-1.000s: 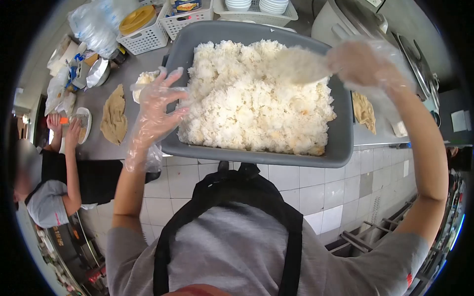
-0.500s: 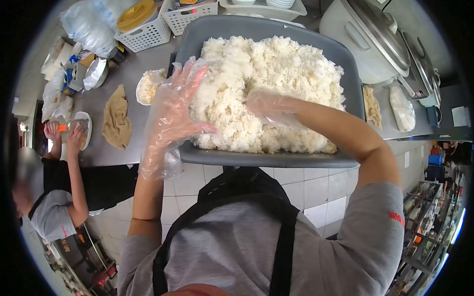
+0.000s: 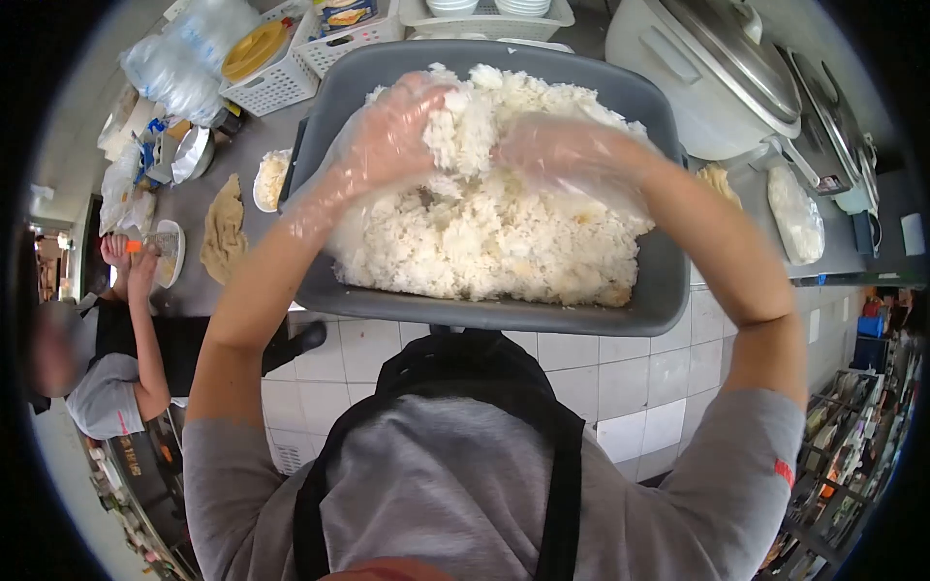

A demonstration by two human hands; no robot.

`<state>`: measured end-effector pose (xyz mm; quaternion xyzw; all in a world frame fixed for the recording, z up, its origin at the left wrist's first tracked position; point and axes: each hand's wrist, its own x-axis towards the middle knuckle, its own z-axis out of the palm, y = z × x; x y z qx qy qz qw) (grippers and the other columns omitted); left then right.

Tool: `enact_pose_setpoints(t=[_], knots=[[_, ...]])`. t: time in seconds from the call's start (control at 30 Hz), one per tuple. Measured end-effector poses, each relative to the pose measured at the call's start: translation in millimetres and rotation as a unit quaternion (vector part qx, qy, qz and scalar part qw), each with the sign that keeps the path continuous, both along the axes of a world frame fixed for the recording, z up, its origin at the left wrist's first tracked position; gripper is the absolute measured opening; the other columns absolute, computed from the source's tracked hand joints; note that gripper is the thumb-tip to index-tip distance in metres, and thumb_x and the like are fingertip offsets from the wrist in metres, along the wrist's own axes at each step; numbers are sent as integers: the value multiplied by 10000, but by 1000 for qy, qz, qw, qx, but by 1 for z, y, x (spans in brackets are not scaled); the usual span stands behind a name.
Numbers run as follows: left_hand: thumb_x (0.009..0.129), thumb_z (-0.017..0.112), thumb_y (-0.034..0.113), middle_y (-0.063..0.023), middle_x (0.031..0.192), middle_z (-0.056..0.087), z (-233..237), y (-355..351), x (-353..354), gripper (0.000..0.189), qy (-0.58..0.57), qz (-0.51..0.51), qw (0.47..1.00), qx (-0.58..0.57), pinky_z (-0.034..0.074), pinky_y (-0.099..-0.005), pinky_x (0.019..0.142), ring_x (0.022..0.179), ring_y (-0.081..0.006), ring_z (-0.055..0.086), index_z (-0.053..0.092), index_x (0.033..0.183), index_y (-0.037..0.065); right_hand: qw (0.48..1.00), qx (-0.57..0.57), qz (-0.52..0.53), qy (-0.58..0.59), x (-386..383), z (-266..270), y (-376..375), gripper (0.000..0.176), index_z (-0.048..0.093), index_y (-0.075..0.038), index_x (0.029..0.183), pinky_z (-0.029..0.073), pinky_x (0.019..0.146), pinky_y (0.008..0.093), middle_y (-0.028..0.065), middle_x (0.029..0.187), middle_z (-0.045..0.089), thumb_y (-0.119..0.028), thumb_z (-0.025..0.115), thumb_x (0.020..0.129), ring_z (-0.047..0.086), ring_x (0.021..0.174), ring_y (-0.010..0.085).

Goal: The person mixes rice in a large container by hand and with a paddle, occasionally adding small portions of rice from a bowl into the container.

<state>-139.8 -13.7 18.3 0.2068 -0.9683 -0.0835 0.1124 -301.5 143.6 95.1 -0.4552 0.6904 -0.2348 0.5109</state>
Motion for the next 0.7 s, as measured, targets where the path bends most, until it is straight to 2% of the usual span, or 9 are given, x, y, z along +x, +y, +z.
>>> enact_pose_setpoints(t=[0.1, 0.17, 0.33, 0.4, 0.47, 0.57, 0.63, 0.67, 0.7], knots=[[612, 756, 239, -110, 1261, 517, -33, -45, -31, 699, 120, -28, 985, 117, 465, -342, 932, 1123, -270, 546, 502, 1260, 181, 991, -75, 15, 109, -25, 18, -9, 402, 520, -43, 1210, 450, 976, 350, 181, 1156, 587, -239, 604, 869, 575, 1061, 268], [603, 788, 272, -128, 1195, 586, -18, -48, -37, 733, 92, -32, 978, 184, 464, -349, 929, 1111, -281, 560, 494, 1270, 197, 926, -218, 111, 288, -80, -3, -27, 325, 573, -85, 1148, 472, 923, 330, 153, 1142, 602, -217, 600, 853, 589, 1032, 250], [645, 791, 347, -126, 1278, 556, 13, -50, -39, 711, -21, 42, 991, 122, 428, -357, 976, 1155, -301, 543, 522, 1267, 135, 747, 7, 109, 656, -3, 91, -30, 186, 602, -142, 935, 473, 694, 313, 63, 917, 581, -293, 612, 827, 568, 812, 200], [683, 769, 368, -131, 1316, 526, 3, -55, -32, 703, -8, 2, 998, 64, 408, -372, 997, 1177, -314, 527, 514, 1284, 108, 722, -63, 68, 686, -24, 81, -23, 284, 549, -122, 735, 439, 506, 316, 3, 566, 499, -357, 607, 881, 495, 489, 168], [717, 740, 394, -145, 1356, 486, -24, -66, -19, 718, 64, -78, 995, -4, 384, -388, 1022, 1201, -335, 502, 481, 1321, 104, 711, 46, 60, 699, 9, 97, -21, 250, 581, -114, 791, 475, 623, 342, 45, 699, 553, -357, 609, 843, 546, 637, 204], [782, 692, 353, -148, 1369, 471, 21, -50, 36, 661, -43, -82, 994, 52, 361, -381, 1044, 1246, -318, 463, 458, 1342, 91, 714, 122, 151, 673, 20, 86, -13, 206, 640, -130, 932, 497, 724, 345, 84, 929, 640, -262, 625, 774, 623, 866, 211], [782, 691, 280, -116, 1373, 474, 0, -70, 76, 595, 36, -185, 977, 103, 354, -390, 1053, 1276, -279, 431, 500, 1312, 88, 697, -2, 184, 693, 17, 53, 18, 176, 649, -116, 884, 501, 720, 345, 78, 856, 644, -243, 629, 765, 625, 820, 204], [777, 693, 274, -110, 1399, 443, -1, -61, 100, 575, 93, -165, 936, 297, 343, -416, 1056, 1302, -277, 395, 519, 1299, 103, 666, -61, 212, 712, 24, 36, 30, 161, 652, -109, 859, 502, 720, 346, 73, 819, 645, -233, 634, 759, 624, 796, 200], [770, 697, 278, -107, 1417, 421, -6, -50, 122, 577, 111, -149, 934, 305, 333, -438, 1057, 1318, -283, 370, 525, 1296, 114, 769, 60, 163, 615, 37, 21, 22, 155, 654, -102, 860, 494, 759, 344, 68, 798, 643, -229, 629, 776, 618, 798, 191]])
